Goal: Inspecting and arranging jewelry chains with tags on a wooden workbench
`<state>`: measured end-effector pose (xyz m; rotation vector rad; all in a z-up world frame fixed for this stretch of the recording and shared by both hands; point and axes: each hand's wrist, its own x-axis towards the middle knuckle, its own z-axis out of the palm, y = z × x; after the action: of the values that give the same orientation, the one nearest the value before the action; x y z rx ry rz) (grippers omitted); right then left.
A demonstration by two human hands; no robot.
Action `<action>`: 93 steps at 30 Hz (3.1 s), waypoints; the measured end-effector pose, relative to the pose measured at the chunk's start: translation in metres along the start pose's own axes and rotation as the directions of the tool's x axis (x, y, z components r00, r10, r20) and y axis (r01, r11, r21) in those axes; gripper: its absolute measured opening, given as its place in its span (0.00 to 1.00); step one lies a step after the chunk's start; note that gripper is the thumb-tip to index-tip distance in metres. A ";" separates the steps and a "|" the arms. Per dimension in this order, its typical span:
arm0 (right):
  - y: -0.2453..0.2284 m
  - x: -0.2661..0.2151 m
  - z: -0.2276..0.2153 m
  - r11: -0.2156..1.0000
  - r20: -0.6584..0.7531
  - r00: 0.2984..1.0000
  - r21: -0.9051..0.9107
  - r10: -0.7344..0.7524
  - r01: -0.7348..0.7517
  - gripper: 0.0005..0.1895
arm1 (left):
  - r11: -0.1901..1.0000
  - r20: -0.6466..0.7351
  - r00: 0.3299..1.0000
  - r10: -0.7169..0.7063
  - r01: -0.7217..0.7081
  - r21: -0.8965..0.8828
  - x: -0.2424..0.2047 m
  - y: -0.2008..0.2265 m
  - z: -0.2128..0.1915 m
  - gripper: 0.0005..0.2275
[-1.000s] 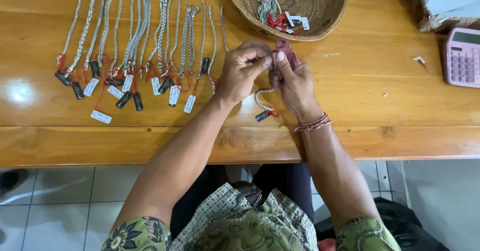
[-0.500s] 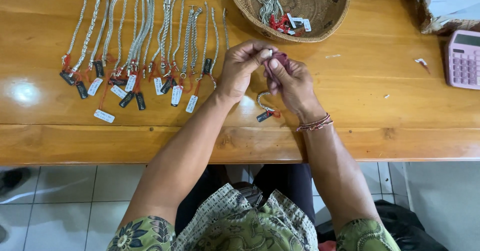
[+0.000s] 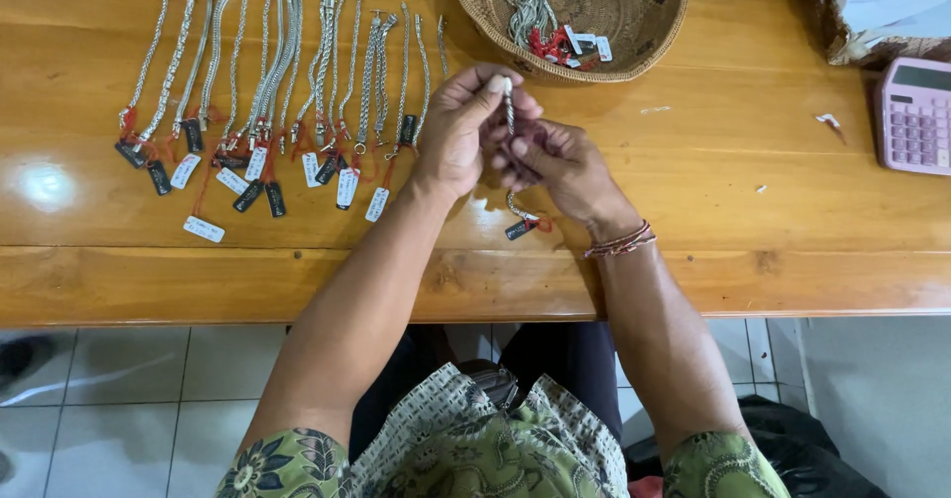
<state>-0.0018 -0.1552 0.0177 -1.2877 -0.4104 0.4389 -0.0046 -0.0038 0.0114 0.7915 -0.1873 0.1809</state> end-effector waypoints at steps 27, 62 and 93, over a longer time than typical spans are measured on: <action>0.011 0.001 0.008 0.986 -0.203 0.970 -0.076 0.130 -0.147 0.15 | 0.981 -0.082 0.997 -0.014 -0.002 -0.195 0.049 0.007 -0.027 0.05; -0.012 -0.007 0.005 0.924 0.157 0.937 -0.280 0.311 -0.260 0.10 | 0.982 -0.240 0.952 0.190 -0.187 0.036 0.060 0.028 -0.046 0.08; -0.011 -0.008 0.013 0.926 0.086 0.953 -0.278 0.290 -0.257 0.10 | 0.978 -0.211 0.955 0.209 -0.202 0.054 0.059 0.021 -0.055 0.11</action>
<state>-0.0141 -0.1513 0.0306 -1.5916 -0.4043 0.7237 0.0531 0.0557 0.0014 0.7778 -0.0609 0.4661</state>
